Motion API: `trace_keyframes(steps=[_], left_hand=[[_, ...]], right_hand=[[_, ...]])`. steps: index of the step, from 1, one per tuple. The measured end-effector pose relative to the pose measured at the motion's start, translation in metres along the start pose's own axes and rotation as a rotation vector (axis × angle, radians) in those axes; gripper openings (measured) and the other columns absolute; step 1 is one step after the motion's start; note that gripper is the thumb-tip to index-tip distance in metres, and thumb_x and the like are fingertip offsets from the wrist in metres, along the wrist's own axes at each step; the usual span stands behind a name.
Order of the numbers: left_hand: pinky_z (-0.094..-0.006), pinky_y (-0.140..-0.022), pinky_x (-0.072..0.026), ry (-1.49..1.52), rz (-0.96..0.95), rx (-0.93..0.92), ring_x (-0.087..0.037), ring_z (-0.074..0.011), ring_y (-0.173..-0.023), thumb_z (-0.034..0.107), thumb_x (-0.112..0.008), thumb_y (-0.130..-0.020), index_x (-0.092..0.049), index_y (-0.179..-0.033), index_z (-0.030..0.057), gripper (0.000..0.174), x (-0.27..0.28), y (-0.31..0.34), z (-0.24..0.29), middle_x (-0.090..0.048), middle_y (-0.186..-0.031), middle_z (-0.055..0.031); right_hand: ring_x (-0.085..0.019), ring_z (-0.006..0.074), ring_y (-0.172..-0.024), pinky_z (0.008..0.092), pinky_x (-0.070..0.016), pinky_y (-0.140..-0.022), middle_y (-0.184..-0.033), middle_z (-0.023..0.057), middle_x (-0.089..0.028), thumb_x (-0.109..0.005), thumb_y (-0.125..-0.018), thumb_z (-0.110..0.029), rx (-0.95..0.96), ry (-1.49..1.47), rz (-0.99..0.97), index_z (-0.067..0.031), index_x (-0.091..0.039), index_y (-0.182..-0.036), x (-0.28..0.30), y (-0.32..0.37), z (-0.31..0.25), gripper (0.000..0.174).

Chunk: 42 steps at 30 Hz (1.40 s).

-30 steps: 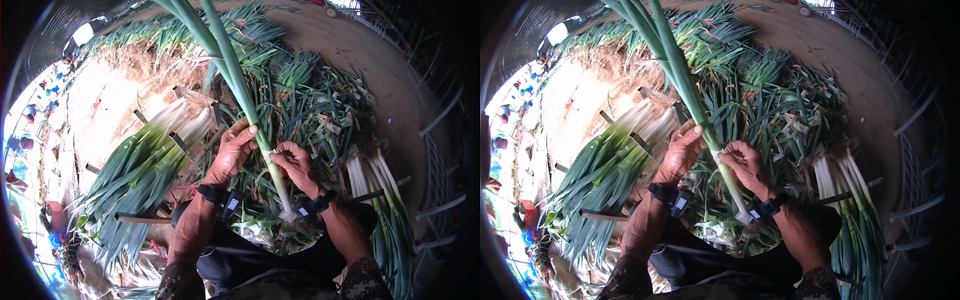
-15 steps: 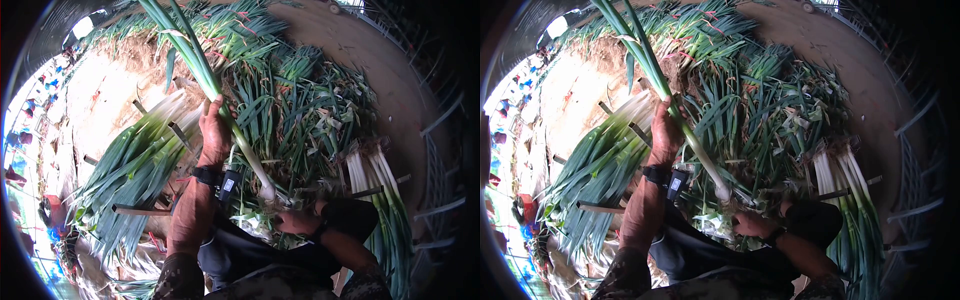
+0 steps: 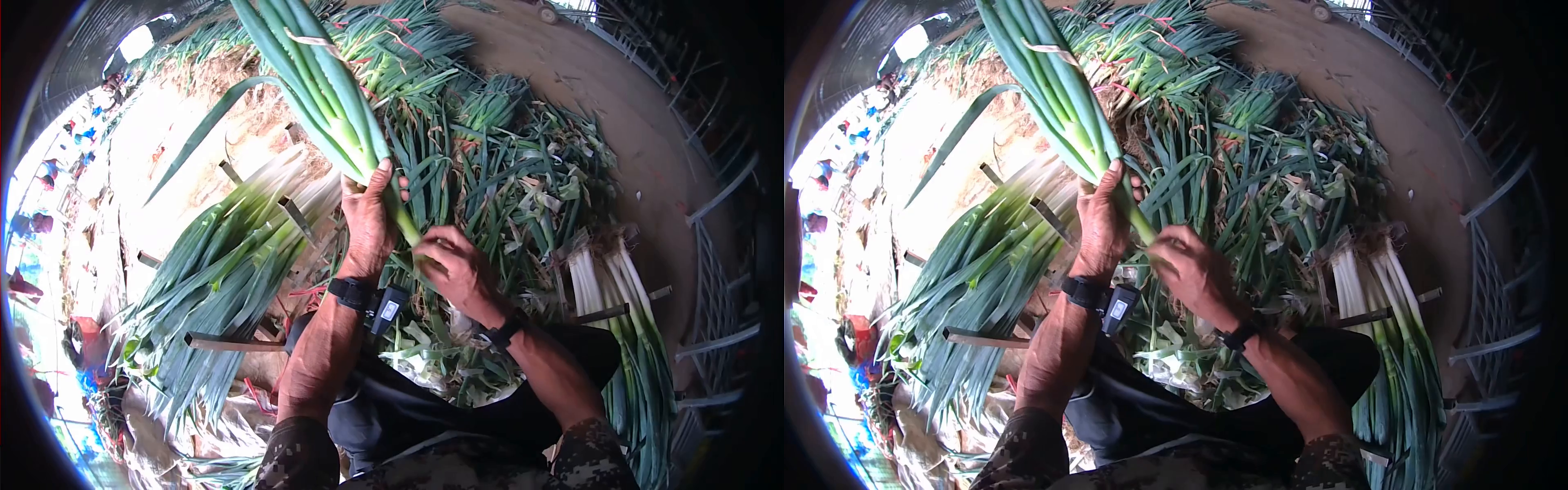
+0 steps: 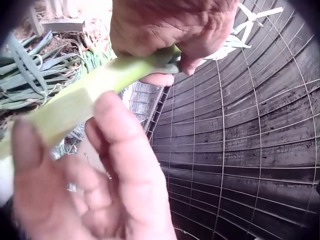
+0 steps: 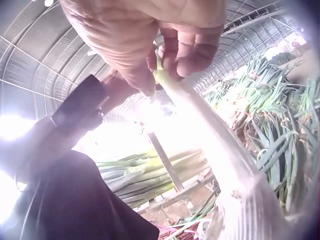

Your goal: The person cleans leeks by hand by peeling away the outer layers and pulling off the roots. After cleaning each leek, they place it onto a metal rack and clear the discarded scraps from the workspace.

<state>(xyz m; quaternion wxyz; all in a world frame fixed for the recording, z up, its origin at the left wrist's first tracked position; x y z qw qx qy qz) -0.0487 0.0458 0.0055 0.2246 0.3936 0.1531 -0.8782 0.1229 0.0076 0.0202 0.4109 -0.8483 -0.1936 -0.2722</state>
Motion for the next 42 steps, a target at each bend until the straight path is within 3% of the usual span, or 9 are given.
trace_keyframes(steps=[4, 9, 13, 19, 21, 24, 28, 37, 42], left_hand=[[-0.0299, -0.060, -0.0529, 0.018, 0.006, 0.005, -0.064, -0.0178, -0.072, 0.013, -0.068, -0.094, -0.051, -0.120, 0.0098, 0.031, 0.006, -0.002, 0.005, -0.064, -0.099, -0.0045], [-0.0307, -0.063, -0.0545, -0.006, -0.038, -0.024, -0.066, -0.0180, -0.078, 0.013, -0.062, -0.097, -0.052, -0.123, 0.0079, 0.029, 0.006, -0.004, 0.006, -0.064, -0.102, -0.0061], [-0.0304, -0.064, -0.0551, -0.016, 0.016, 0.005, -0.065, -0.0170, -0.076, 0.014, -0.062, -0.097, -0.053, -0.124, 0.0068, 0.030, 0.004, 0.001, -0.003, -0.065, -0.101, -0.0063], [-0.0342, -0.067, -0.0543, -0.142, 0.002, -0.088, -0.064, -0.0213, -0.080, 0.016, -0.059, -0.099, -0.053, -0.123, 0.0058, 0.027, 0.012, -0.009, 0.018, -0.064, -0.100, -0.0078], [-0.0341, -0.071, -0.0543, -0.114, 0.028, -0.108, -0.065, -0.0202, -0.081, 0.015, -0.059, -0.098, -0.053, -0.125, 0.0063, 0.029, 0.014, -0.013, 0.027, -0.065, -0.104, -0.0083], [-0.0343, -0.069, -0.0526, -0.182, 0.046, -0.145, -0.063, -0.0198, -0.079, 0.018, -0.058, -0.099, -0.053, -0.122, 0.0080, 0.026, 0.011, -0.012, 0.040, -0.064, -0.100, -0.0065], [-0.0345, -0.069, -0.0523, -0.183, 0.041, -0.157, -0.062, -0.0192, -0.081, 0.019, -0.057, -0.100, -0.053, -0.118, 0.0086, 0.021, 0.012, -0.011, 0.038, -0.061, -0.095, -0.0054], [-0.0334, -0.069, -0.0531, -0.200, 0.085, -0.165, -0.063, -0.0189, -0.084, 0.020, -0.057, -0.101, -0.055, -0.118, 0.0095, 0.020, 0.021, -0.009, 0.035, -0.061, -0.095, -0.0046], [-0.0335, -0.068, -0.0535, -0.241, 0.107, -0.190, -0.063, -0.0185, -0.082, 0.020, -0.058, -0.100, -0.056, -0.119, 0.0090, 0.022, 0.027, -0.011, 0.033, -0.062, -0.097, -0.0039]], right_hand=[[-0.068, 0.0265, -0.078, 0.0357, -0.0551, -0.065, -0.100, 0.0066, -0.066, -0.074, -0.082, -0.007, 0.016, -0.071, -0.043, -0.0096, -0.064, -0.102, -0.008, 0.016, 0.006, 0.023], [-0.067, 0.0286, -0.075, 0.0359, -0.0538, -0.063, -0.094, 0.0077, -0.067, -0.076, -0.082, -0.009, -0.297, -0.180, -0.011, -0.0086, -0.064, -0.100, -0.001, 0.013, 0.012, 0.022], [-0.066, 0.0294, -0.073, 0.0390, -0.0517, -0.064, -0.085, 0.0106, -0.064, -0.071, -0.084, -0.009, -0.183, -0.078, 0.020, -0.0067, -0.065, -0.093, -0.008, 0.004, 0.019, 0.011], [-0.067, 0.0330, -0.076, 0.0428, -0.0513, -0.067, -0.084, 0.0147, -0.066, -0.065, -0.088, -0.016, -0.104, 0.021, -0.539, -0.0045, -0.067, -0.088, -0.026, 0.108, 0.042, 0.011], [-0.067, 0.0316, -0.075, 0.0433, -0.0513, -0.068, -0.081, 0.0151, -0.067, -0.065, -0.087, -0.018, -0.334, 0.084, -0.928, -0.0047, -0.068, -0.087, -0.037, 0.172, 0.061, 0.014], [-0.068, 0.0301, -0.075, 0.0424, -0.0520, -0.069, -0.082, 0.0154, -0.068, -0.068, -0.085, -0.019, -0.456, 0.059, -0.864, -0.0052, -0.069, -0.088, -0.031, 0.189, 0.073, 0.014], [-0.067, 0.0359, -0.078, 0.0434, -0.0531, -0.070, -0.081, 0.0162, -0.067, -0.074, -0.081, -0.024, -0.442, -0.162, -0.180, -0.0050, -0.067, -0.094, -0.005, 0.114, 0.054, 0.024], [-0.063, 0.0337, -0.066, 0.0424, -0.0478, -0.056, -0.078, 0.0169, -0.061, -0.070, -0.083, -0.011, -0.267, 0.014, -0.271, -0.0031, -0.059, -0.088, -0.026, 0.115, 0.067, 0.014], [-0.065, 0.0370, -0.073, 0.0479, -0.0502, -0.063, -0.075, 0.0161, -0.063, -0.065, -0.083, -0.016, -0.320, 0.113, -0.588, -0.0047, -0.063, -0.086, -0.036, 0.190, 0.079, 0.012]])
Point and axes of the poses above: each hand's wrist, its own y-axis away from the middle knuckle, its own x-axis out of the back of the hand, z = x × y, the point moved 6 cm from there along -y, towards the middle knuckle
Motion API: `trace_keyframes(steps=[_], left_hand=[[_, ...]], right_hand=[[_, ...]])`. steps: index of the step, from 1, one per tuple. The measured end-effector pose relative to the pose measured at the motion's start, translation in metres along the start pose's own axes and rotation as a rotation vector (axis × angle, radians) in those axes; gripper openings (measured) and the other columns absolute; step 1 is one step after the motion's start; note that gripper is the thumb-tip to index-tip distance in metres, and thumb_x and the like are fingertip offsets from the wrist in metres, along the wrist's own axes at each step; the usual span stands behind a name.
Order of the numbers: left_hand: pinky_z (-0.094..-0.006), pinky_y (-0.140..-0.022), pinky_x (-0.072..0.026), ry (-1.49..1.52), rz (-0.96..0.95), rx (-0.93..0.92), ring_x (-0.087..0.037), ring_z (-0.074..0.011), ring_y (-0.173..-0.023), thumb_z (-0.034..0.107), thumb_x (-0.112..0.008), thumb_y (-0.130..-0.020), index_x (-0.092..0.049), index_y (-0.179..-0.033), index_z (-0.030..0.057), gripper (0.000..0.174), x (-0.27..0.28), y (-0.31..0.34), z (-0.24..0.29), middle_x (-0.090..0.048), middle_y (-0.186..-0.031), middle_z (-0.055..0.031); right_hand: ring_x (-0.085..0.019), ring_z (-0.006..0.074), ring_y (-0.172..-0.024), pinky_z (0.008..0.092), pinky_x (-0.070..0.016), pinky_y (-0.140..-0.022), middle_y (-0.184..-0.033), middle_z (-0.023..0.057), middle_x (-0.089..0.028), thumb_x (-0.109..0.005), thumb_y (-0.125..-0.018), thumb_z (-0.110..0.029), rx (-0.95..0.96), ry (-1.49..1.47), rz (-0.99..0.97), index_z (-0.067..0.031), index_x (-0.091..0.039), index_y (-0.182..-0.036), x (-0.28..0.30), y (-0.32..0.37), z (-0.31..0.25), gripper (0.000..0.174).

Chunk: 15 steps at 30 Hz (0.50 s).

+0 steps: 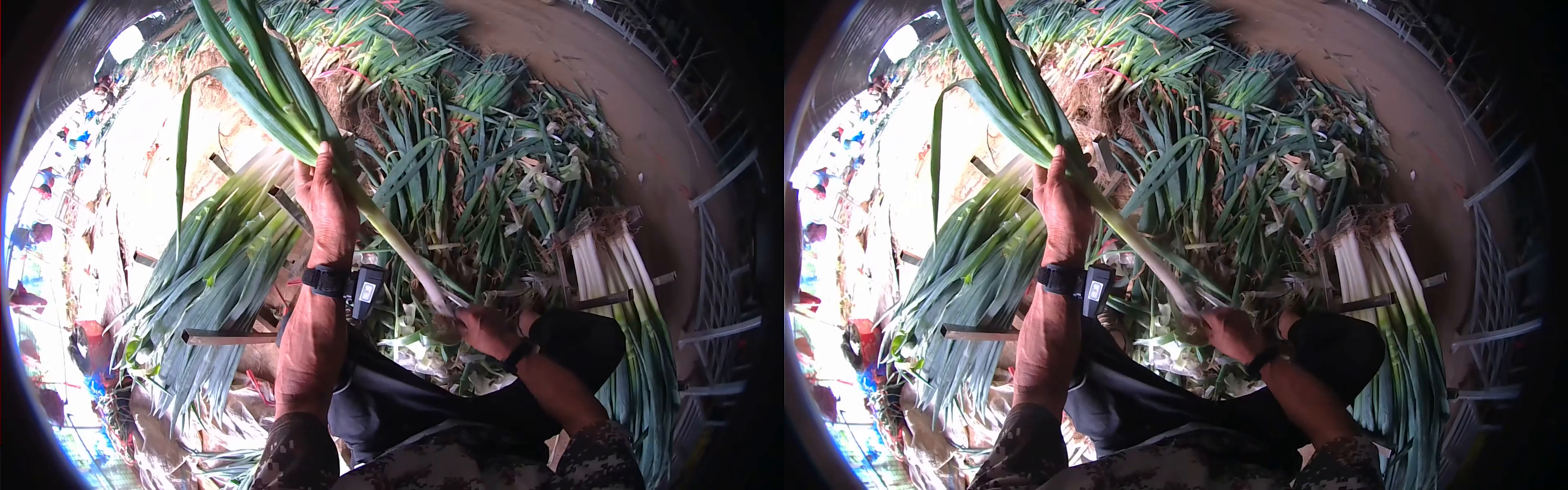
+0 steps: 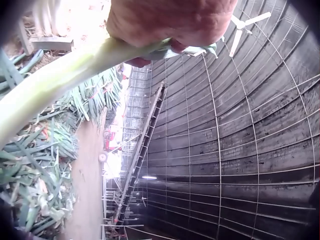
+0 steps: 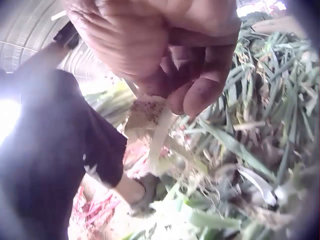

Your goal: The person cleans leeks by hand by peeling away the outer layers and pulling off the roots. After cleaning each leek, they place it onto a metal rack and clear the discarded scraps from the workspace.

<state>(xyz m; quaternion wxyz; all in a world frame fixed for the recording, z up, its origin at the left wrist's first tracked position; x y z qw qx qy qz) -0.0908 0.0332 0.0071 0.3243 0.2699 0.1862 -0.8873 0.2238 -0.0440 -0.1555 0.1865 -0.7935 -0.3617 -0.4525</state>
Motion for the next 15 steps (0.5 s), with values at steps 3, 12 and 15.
trace_keyframes(steps=[3, 12, 15], left_hand=[[-0.0335, -0.069, -0.0547, -0.086, 0.057, -0.061, -0.064, -0.0186, -0.079, 0.024, -0.058, -0.100, -0.056, -0.119, 0.0070, 0.025, 0.003, 0.000, 0.013, -0.064, -0.096, -0.0060], [-0.0408, -0.071, -0.0540, 0.090, 0.087, -0.110, -0.066, -0.0271, -0.092, 0.025, -0.056, -0.101, -0.051, -0.118, 0.0102, 0.023, 0.030, -0.027, 0.049, -0.063, -0.104, -0.0094], [-0.0391, -0.071, -0.0516, 0.270, -0.007, 0.002, -0.062, -0.0261, -0.086, 0.033, -0.055, -0.100, -0.052, -0.114, 0.0098, 0.027, 0.027, -0.031, 0.035, -0.060, -0.097, -0.0082]], right_hand=[[-0.066, 0.0376, -0.080, 0.0503, -0.0513, -0.070, -0.081, 0.0164, -0.066, -0.062, -0.084, -0.023, -0.101, 0.153, -0.310, -0.0060, -0.067, -0.090, -0.081, 0.051, 0.064, 0.019], [-0.071, 0.0282, -0.083, 0.0365, -0.0548, -0.075, -0.093, 0.0136, -0.072, -0.065, -0.091, -0.025, -0.434, -0.341, -0.116, -0.0063, -0.071, -0.106, 0.003, 0.008, 0.049, 0.025], [-0.071, 0.0222, -0.083, 0.0303, -0.0547, -0.074, -0.092, 0.0119, -0.072, -0.071, -0.088, -0.012, -0.237, -0.551, 0.239, -0.0047, -0.069, -0.110, 0.042, -0.035, 0.014, 0.024]])
Point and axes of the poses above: each hand's wrist, its own y-axis away from the middle knuckle, its own x-axis out of the back of the hand, z = x × y, the point moved 6 cm from there along -y, towards the middle knuckle
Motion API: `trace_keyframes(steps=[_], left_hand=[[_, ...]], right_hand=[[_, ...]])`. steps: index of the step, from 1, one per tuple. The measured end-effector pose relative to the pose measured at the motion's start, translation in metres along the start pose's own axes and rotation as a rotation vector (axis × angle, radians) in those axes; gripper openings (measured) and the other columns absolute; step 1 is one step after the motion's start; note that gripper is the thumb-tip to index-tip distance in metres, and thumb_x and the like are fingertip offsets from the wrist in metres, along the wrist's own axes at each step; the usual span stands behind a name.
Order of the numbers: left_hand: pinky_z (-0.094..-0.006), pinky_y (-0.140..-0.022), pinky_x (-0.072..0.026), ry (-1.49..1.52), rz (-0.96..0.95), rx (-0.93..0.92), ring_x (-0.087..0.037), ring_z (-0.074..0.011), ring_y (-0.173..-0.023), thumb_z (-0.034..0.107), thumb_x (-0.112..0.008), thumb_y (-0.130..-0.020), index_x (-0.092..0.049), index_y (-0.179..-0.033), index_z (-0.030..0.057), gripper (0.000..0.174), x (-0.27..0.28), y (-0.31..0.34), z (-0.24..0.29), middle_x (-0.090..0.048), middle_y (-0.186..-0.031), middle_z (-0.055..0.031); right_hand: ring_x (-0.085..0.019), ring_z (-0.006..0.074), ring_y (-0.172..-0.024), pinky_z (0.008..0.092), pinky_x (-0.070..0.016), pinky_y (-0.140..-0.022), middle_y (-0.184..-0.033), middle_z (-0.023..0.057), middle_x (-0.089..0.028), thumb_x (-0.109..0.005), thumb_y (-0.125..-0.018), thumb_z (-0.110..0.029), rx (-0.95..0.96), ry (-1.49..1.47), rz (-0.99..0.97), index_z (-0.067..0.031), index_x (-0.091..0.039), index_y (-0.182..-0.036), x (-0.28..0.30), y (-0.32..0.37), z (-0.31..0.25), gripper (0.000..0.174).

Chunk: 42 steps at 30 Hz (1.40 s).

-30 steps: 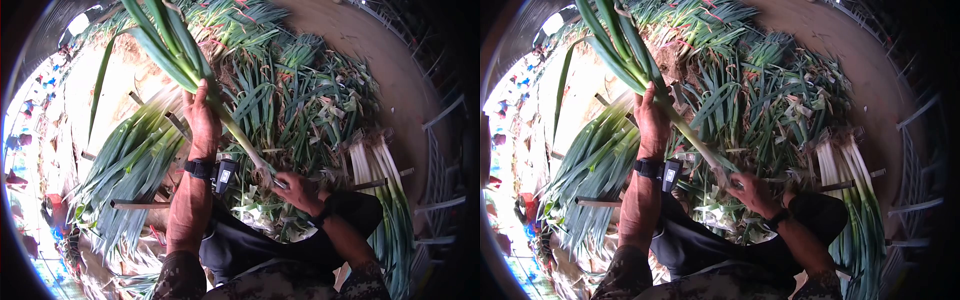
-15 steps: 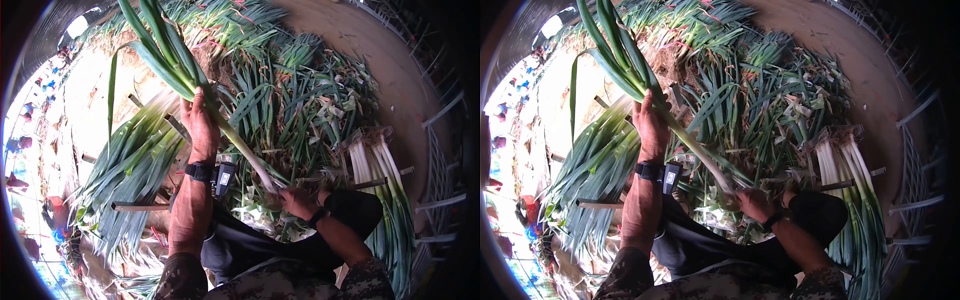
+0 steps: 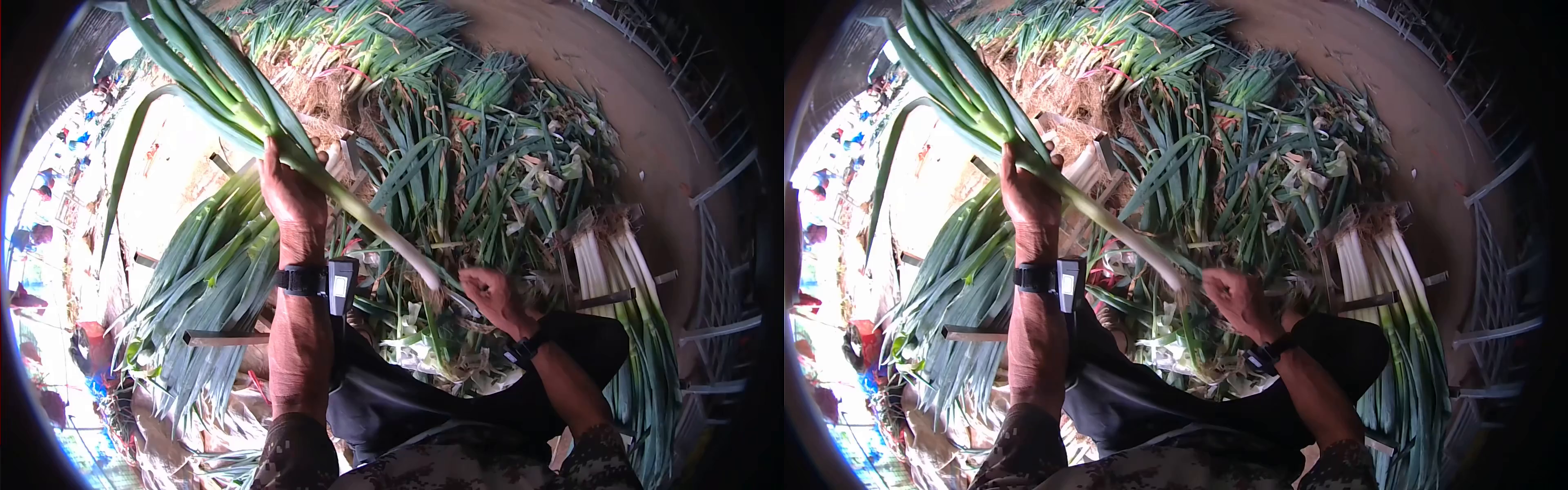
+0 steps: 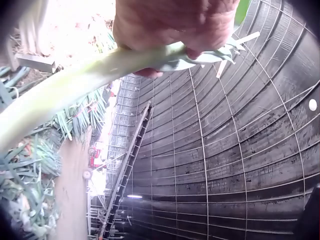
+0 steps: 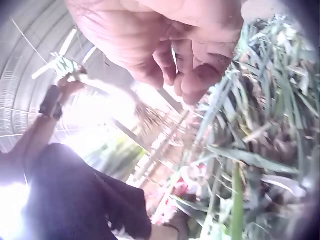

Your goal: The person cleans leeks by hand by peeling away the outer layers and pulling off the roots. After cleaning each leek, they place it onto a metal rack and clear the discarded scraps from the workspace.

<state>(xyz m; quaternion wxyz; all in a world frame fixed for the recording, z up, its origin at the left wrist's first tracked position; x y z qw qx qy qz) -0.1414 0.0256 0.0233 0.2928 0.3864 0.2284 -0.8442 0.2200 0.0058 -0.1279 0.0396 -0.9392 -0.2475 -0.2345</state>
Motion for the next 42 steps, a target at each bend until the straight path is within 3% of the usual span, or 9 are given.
trace_keyframes(steps=[2, 5, 15, 20, 28, 34, 37, 39, 42], left_hand=[[-0.0368, -0.071, -0.0503, 0.081, -0.085, 0.087, -0.060, -0.0247, -0.082, 0.040, -0.053, -0.100, -0.053, -0.111, 0.0079, 0.034, -0.009, 0.006, -0.004, -0.059, -0.094, -0.0074], [-0.0336, -0.067, -0.0482, 0.189, -0.088, 0.186, -0.057, -0.0211, -0.072, 0.042, -0.053, -0.100, -0.054, -0.119, 0.0014, 0.045, -0.006, 0.010, -0.012, -0.058, -0.085, -0.0067], [-0.0284, -0.059, -0.0399, 0.428, -0.321, 0.269, -0.046, -0.0150, -0.061, 0.045, -0.041, -0.101, -0.034, -0.140, -0.0131, 0.071, -0.011, 0.008, -0.019, -0.054, -0.080, -0.0072], [-0.0288, -0.054, -0.0408, 0.293, -0.162, 0.246, -0.049, -0.0158, -0.058, 0.045, -0.040, -0.102, -0.051, -0.111, 0.0007, 0.047, -0.009, 0.010, -0.028, -0.053, -0.078, -0.0046], [-0.0296, -0.051, -0.0403, 0.190, -0.026, 0.227, -0.048, -0.0165, -0.055, 0.046, -0.039, -0.102, -0.053, -0.112, 0.0016, 0.048, -0.019, 0.023, -0.029, -0.052, -0.073, -0.0042], [-0.0305, -0.050, -0.0404, 0.267, -0.119, 0.296, -0.047, -0.0179, -0.055, 0.054, -0.039, -0.100, -0.051, -0.124, 0.0016, 0.059, -0.018, 0.021, -0.036, -0.054, -0.075, -0.0075], [-0.0305, -0.049, -0.0410, 0.343, -0.249, 0.340, -0.048, -0.0187, -0.055, 0.055, -0.037, -0.100, -0.050, -0.125, 0.0004, 0.061, -0.023, 0.020, -0.035, -0.058, -0.079, -0.0102], [-0.0302, -0.048, -0.0410, 0.301, -0.268, 0.306, -0.049, -0.0193, -0.054, 0.056, -0.037, -0.099, -0.050, -0.124, -0.0005, 0.063, -0.026, 0.021, -0.031, -0.062, -0.082, -0.0122], [-0.0289, -0.046, -0.0405, 0.076, 0.015, 0.219, -0.051, -0.0197, -0.053, 0.060, -0.038, -0.097, -0.050, -0.124, -0.0004, 0.067, -0.022, 0.025, -0.025, -0.065, -0.084, -0.0143]], right_hand=[[-0.071, 0.0204, -0.083, 0.0301, -0.0553, -0.073, -0.092, 0.0113, -0.072, -0.072, -0.087, -0.009, 0.135, -0.032, 0.097, -0.0033, -0.068, -0.111, 0.012, -0.009, -0.071, 0.025], [-0.071, 0.0204, -0.085, 0.0303, -0.0562, -0.073, -0.095, 0.0125, -0.073, -0.072, -0.087, -0.009, 0.273, -0.064, 0.063, -0.0013, -0.067, -0.112, 0.007, -0.020, -0.100, 0.027], [-0.070, 0.0144, -0.082, 0.0288, -0.0578, -0.067, -0.093, 0.0116, -0.073, -0.072, -0.087, -0.008, 0.208, -0.142, -0.063, 0.0026, -0.069, -0.106, 0.001, -0.007, -0.128, 0.023], [-0.071, 0.0185, -0.076, 0.0296, -0.0572, -0.064, -0.090, 0.0134, -0.072, -0.072, -0.085, -0.003, 0.398, 0.131, 0.029, 0.0030, -0.069, -0.101, 0.006, -0.003, -0.143, 0.018], [-0.071, 0.0275, -0.072, 0.0342, -0.0566, -0.062, -0.082, 0.0161, -0.070, -0.069, -0.080, 0.003, 0.483, 0.272, 0.114, 0.0007, -0.067, -0.096, 0.004, -0.002, -0.134, 0.016], [-0.071, 0.0299, -0.070, 0.0382, -0.0551, -0.062, -0.082, 0.0163, -0.071, -0.065, -0.085, -0.011, 0.280, 0.155, 0.158, -0.0015, -0.066, -0.093, 0.000, -0.009, -0.103, 0.012], [-0.071, 0.0215, -0.072, 0.0373, -0.0541, -0.064, -0.080, 0.0134, -0.071, -0.066, -0.085, -0.014, -0.042, -0.137, 0.088, 0.0001, -0.065, -0.093, -0.006, -0.012, -0.071, 0.016], [-0.068, 0.0129, -0.078, 0.0285, -0.0528, -0.061, -0.087, 0.0076, -0.072, -0.063, -0.093, -0.019, -0.102, -0.374, 0.014, -0.0004, -0.064, -0.100, -0.010, -0.010, -0.062, 0.019], [-0.068, 0.0103, -0.090, 0.0211, -0.0514, -0.057, -0.101, 0.0059, -0.070, -0.055, -0.101, -0.024, -0.173, -0.768, -0.080, -0.0034, -0.058, -0.111, -0.012, -0.007, -0.065, 0.023]])
Point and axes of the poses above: each hand's wrist, its own y-axis away from the middle knuckle, its own x-axis out of the back of the hand, z = x × y, the point moved 6 cm from there along -y, towards the middle knuckle
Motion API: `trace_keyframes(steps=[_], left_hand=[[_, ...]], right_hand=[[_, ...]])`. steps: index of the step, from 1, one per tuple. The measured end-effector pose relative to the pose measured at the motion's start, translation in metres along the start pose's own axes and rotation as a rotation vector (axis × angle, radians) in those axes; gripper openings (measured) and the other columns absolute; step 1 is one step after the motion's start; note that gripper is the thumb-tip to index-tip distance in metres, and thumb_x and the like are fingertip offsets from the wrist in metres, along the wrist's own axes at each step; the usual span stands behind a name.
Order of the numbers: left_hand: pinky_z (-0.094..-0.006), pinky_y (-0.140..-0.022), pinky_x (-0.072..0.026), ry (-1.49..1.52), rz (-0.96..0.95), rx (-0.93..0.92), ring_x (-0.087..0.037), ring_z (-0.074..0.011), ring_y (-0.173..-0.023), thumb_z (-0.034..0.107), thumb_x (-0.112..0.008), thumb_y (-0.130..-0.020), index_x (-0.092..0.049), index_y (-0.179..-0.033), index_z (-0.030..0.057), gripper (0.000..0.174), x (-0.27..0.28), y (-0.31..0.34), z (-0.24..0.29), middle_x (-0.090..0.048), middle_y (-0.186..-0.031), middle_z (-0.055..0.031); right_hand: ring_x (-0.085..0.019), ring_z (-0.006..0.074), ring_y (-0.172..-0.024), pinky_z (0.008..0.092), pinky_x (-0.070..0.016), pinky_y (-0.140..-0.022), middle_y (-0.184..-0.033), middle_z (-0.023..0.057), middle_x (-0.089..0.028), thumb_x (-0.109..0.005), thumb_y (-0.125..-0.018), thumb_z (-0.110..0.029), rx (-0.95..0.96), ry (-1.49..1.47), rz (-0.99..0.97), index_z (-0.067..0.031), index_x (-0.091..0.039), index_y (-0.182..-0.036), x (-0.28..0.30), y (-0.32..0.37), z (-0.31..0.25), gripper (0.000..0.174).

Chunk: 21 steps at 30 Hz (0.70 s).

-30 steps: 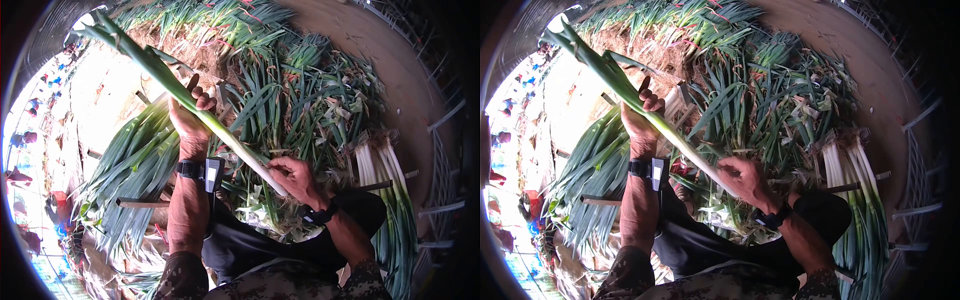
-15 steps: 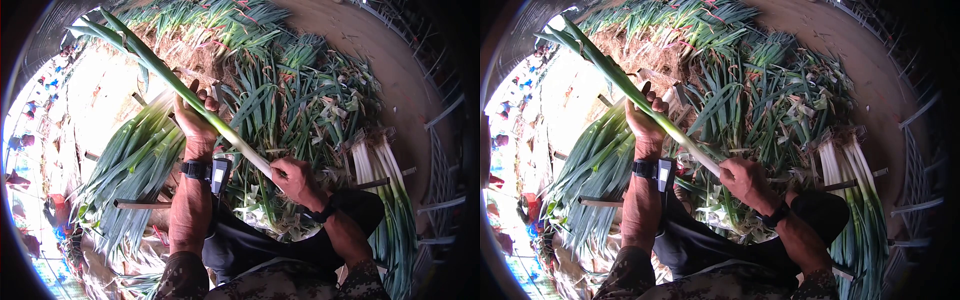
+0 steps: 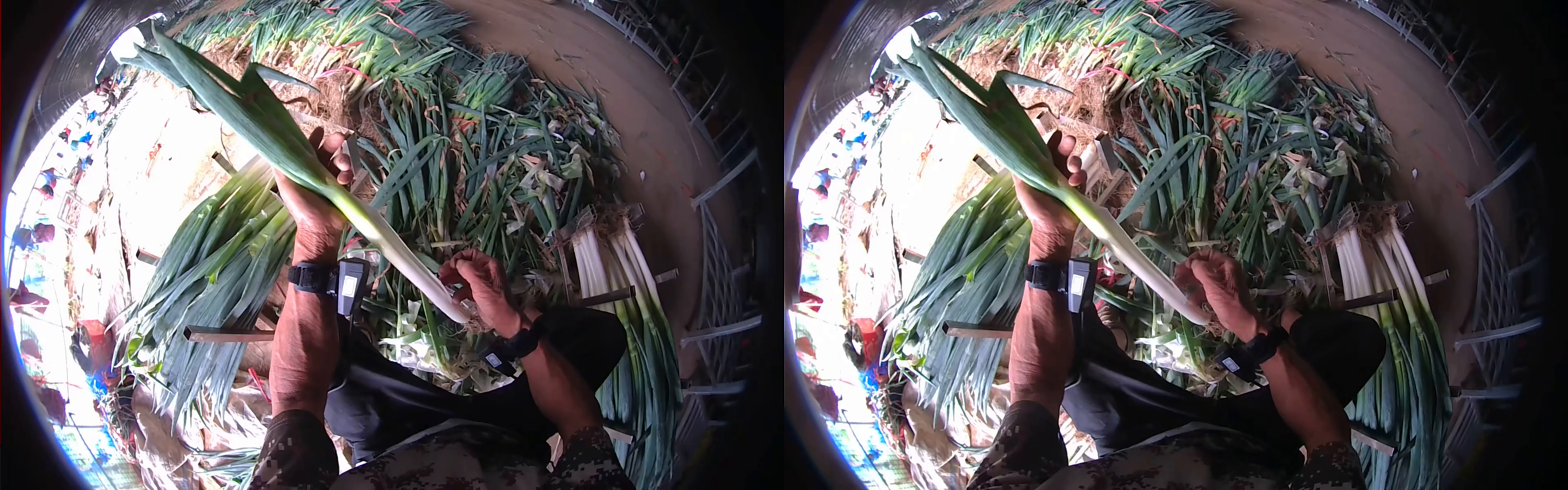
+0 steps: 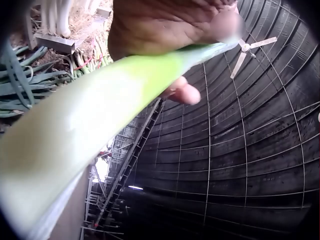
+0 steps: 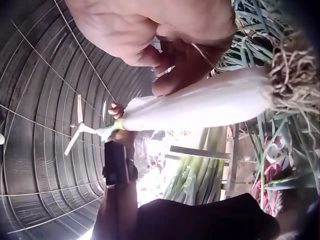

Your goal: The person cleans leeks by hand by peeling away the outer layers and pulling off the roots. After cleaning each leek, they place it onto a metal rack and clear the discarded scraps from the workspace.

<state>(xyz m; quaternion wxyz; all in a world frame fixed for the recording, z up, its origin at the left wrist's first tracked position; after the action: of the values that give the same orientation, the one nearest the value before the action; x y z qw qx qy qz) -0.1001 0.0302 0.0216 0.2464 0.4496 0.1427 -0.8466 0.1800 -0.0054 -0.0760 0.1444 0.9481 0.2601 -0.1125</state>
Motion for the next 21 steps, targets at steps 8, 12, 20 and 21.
trace_keyframes(steps=[8, 12, 20, 21], left_hand=[[-0.0292, -0.051, -0.0482, -0.043, 0.060, 0.011, -0.057, -0.0211, -0.059, 0.076, -0.038, -0.090, -0.055, -0.115, 0.0043, 0.078, 0.026, -0.006, -0.009, -0.069, -0.087, -0.0146], [-0.0315, -0.058, -0.0499, -0.015, 0.015, -0.056, -0.059, -0.0204, -0.066, 0.083, -0.035, -0.087, -0.056, -0.113, 0.0080, 0.082, 0.017, 0.000, -0.008, -0.070, -0.094, -0.0149], [-0.0306, -0.059, -0.0461, -0.049, -0.052, 0.159, -0.054, -0.0172, -0.066, 0.079, -0.033, -0.091, -0.060, -0.110, 0.0046, 0.081, 0.026, 0.001, -0.027, -0.062, -0.080, -0.0044], [-0.0299, -0.058, -0.0456, -0.022, -0.085, 0.173, -0.053, -0.0169, -0.064, 0.080, -0.033, -0.090, -0.060, -0.109, 0.0037, 0.083, 0.023, 0.003, -0.026, -0.060, -0.076, -0.0035]], right_hand=[[-0.063, 0.0090, -0.068, 0.0265, -0.0502, -0.060, -0.082, 0.0056, -0.070, -0.069, -0.093, -0.019, 0.407, 0.633, 0.020, -0.0004, -0.067, -0.102, -0.022, 0.016, -0.024, 0.021], [-0.060, 0.0073, -0.069, 0.0261, -0.0488, -0.064, -0.076, 0.0038, -0.067, -0.069, -0.094, -0.021, 0.277, 0.541, 0.194, 0.0008, -0.067, -0.101, -0.010, 0.009, -0.019, 0.023], [-0.059, 0.0068, -0.072, 0.0243, -0.0480, -0.064, -0.083, 0.0017, -0.067, -0.065, -0.097, -0.022, 0.276, 0.346, 0.240, -0.0027, -0.066, -0.103, 0.011, 0.000, 0.015, 0.021], [-0.060, 0.0066, -0.073, 0.0226, -0.0480, -0.063, -0.085, 0.0019, -0.068, -0.063, -0.098, -0.022, 0.280, 0.344, 0.238, -0.0034, -0.066, -0.105, 0.013, 0.001, 0.016, 0.020]])
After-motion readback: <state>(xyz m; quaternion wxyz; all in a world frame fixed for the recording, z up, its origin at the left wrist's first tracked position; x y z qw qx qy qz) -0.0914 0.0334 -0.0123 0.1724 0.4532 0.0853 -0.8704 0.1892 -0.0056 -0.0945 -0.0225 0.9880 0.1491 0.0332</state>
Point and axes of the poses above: each hand's wrist, its own y-axis away from the middle knuckle, its own x-axis out of the back of the hand, z = x × y, the point moved 6 cm from there along -y, towards the middle knuckle
